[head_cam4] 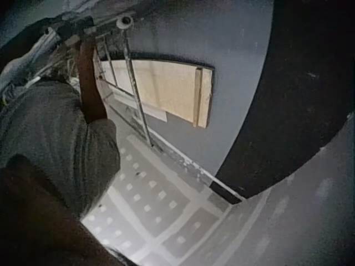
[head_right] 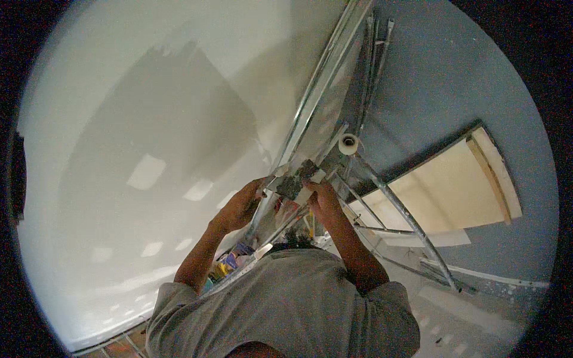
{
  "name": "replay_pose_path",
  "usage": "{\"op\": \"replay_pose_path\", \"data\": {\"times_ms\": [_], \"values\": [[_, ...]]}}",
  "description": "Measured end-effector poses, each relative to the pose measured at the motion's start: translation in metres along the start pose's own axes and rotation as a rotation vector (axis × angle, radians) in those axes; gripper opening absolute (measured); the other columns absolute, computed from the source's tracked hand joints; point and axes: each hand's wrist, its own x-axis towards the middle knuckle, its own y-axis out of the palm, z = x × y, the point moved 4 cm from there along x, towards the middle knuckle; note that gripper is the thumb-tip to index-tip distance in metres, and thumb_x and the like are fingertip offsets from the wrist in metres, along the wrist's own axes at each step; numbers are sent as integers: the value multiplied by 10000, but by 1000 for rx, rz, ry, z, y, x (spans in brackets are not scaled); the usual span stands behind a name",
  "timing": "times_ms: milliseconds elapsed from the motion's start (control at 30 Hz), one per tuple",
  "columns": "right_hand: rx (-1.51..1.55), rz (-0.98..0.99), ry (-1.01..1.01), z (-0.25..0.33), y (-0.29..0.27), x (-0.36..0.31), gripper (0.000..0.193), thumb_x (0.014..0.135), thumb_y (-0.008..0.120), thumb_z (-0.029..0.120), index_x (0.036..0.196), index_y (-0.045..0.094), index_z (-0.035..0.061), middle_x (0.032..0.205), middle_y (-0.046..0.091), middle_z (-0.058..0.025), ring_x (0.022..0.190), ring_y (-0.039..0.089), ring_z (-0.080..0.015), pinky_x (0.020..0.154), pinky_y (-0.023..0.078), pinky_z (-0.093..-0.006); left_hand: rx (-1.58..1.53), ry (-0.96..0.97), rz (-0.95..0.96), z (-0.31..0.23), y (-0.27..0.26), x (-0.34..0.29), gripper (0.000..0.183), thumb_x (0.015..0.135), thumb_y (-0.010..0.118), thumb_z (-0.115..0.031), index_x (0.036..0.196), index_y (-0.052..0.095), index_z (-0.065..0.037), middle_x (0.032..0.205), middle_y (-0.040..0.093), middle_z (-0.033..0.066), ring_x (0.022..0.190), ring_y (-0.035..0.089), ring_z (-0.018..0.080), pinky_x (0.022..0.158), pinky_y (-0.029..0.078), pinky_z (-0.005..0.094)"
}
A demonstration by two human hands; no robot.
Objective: The person applies joint compound to a ceiling using a hawk and taping knife. They repeatedly scoop compound from the hawk onto the knife and spread it over seams and screw indentations on the ceiling surface.
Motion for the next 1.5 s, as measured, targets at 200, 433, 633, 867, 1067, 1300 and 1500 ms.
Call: {"op": "replay_pose_path", "data": {"times_ms": [200,433,633,867,1067,1300,1500], "values": [[-103,-154,-52,-16,-7,0,458,894,612,9,1316,442,55,1225,563,-79,1166,553,-239,975,469,-428,45,142,59,16,4,3,658,885,526,7,1491,281,-73,1445,403,211,1312,440,372,1101,408,456],[-199,-279,-115,-18,10,-23,454,894,609,-4,1311,443,63,1236,541,-79,1145,550,-234,983,446,-396,51,159,48,22,3,-1,464,1020,325,-82,1485,324,-93,1502,349,201,1313,445,374,1043,464,465],[-146,-196,-274,13,40,-42,440,917,601,22,1321,428,40,1186,554,-81,1083,565,-228,923,469,-391,-131,-70,61,96,30,-5,441,1033,432,-319,1384,436,-52,1213,606,160,1081,607,271,842,530,368],[-1216,181,-557,31,98,-74,294,953,562,79,1240,626,82,1234,644,-120,1191,588,-240,1004,477,-380,-1254,-376,290,85,38,-21,293,978,552,-199,1206,543,-16,868,630,51,752,595,102,581,465,212],[-1964,637,-740,1,110,-93,534,859,528,53,1383,523,157,1472,452,-93,1377,406,-277,1173,290,-458,-1399,-269,446,85,30,-25,383,951,600,-190,1277,495,-17,916,632,71,715,580,98,476,410,193],[-2128,665,-760,-7,101,-93,583,853,527,42,1422,474,155,1502,403,-100,1398,374,-272,1187,258,-477,-1245,-236,418,77,21,-29,407,954,600,-183,1303,481,-10,958,629,62,703,553,79,502,404,191],[-2110,741,-799,2,84,-75,610,833,537,12,1426,466,135,1496,407,-105,1394,379,-283,1179,277,-470,-1252,-176,383,83,29,-29,397,958,595,-207,1295,493,-22,877,597,34,692,526,76,514,371,225]]}}
